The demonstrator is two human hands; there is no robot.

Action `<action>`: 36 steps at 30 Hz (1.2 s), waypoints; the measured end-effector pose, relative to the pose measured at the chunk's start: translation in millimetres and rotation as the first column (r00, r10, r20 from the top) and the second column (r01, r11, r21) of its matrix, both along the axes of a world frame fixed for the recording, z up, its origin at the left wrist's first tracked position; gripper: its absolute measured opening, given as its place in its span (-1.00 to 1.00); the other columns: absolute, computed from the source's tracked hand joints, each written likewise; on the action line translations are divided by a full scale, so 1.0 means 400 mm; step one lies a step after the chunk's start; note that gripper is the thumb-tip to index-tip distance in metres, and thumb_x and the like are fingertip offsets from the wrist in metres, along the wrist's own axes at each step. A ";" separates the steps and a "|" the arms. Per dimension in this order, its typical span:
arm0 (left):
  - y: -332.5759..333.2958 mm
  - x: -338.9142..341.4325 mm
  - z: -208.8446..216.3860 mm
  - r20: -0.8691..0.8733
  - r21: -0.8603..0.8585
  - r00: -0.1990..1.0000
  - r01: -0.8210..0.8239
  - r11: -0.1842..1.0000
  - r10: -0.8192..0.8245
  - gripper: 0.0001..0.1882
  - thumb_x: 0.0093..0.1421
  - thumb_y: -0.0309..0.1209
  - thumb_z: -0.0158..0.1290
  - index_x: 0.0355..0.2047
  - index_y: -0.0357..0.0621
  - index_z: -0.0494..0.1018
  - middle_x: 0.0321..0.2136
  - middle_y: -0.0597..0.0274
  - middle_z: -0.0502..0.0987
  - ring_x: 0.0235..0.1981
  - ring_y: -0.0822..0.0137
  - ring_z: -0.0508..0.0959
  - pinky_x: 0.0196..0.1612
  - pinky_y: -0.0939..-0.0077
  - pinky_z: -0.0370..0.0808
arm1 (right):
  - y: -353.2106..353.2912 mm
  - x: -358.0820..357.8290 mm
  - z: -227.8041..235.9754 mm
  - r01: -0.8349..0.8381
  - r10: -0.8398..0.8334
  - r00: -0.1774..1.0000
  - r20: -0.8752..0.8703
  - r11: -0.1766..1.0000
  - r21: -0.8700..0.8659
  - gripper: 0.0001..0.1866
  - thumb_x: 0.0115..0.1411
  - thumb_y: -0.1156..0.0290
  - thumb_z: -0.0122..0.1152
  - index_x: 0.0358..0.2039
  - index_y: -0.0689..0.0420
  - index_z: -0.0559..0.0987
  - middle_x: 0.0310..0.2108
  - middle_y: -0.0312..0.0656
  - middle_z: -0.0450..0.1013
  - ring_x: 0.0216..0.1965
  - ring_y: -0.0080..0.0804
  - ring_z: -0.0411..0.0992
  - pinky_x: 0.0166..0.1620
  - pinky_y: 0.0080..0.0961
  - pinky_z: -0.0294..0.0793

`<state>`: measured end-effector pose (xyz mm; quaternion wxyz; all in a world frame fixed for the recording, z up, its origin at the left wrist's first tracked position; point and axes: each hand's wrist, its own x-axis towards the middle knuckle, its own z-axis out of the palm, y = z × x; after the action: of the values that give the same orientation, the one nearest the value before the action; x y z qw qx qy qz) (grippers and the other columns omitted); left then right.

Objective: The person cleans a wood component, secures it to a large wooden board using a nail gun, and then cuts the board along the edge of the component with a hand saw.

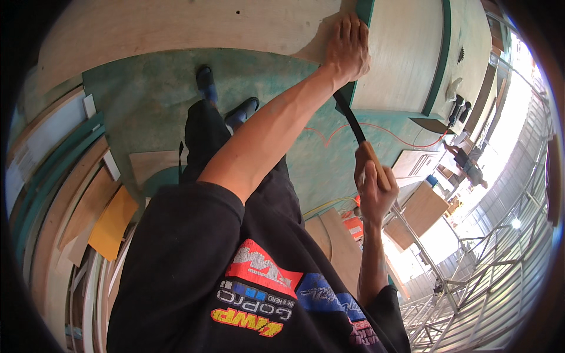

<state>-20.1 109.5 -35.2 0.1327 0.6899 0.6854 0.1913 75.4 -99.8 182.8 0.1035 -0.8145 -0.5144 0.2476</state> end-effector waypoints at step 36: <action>0.006 -0.009 -0.005 0.015 -0.054 0.999 0.031 0.998 -0.030 -0.18 0.29 -0.05 -0.07 0.36 -0.44 0.08 0.38 -0.25 0.10 0.36 -0.10 0.13 0.38 0.06 0.08 | -0.015 -0.014 0.090 0.155 -0.160 0.983 -0.085 0.986 -0.059 -0.70 0.33 0.24 0.31 -0.39 0.23 0.56 -0.62 -0.37 0.38 -0.59 -0.72 0.33 -0.53 -0.66 0.27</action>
<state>-23.7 111.9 -37.1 0.1592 0.6951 0.6787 0.1756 70.0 -105.9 218.8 0.1243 -0.8433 -0.4364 0.2881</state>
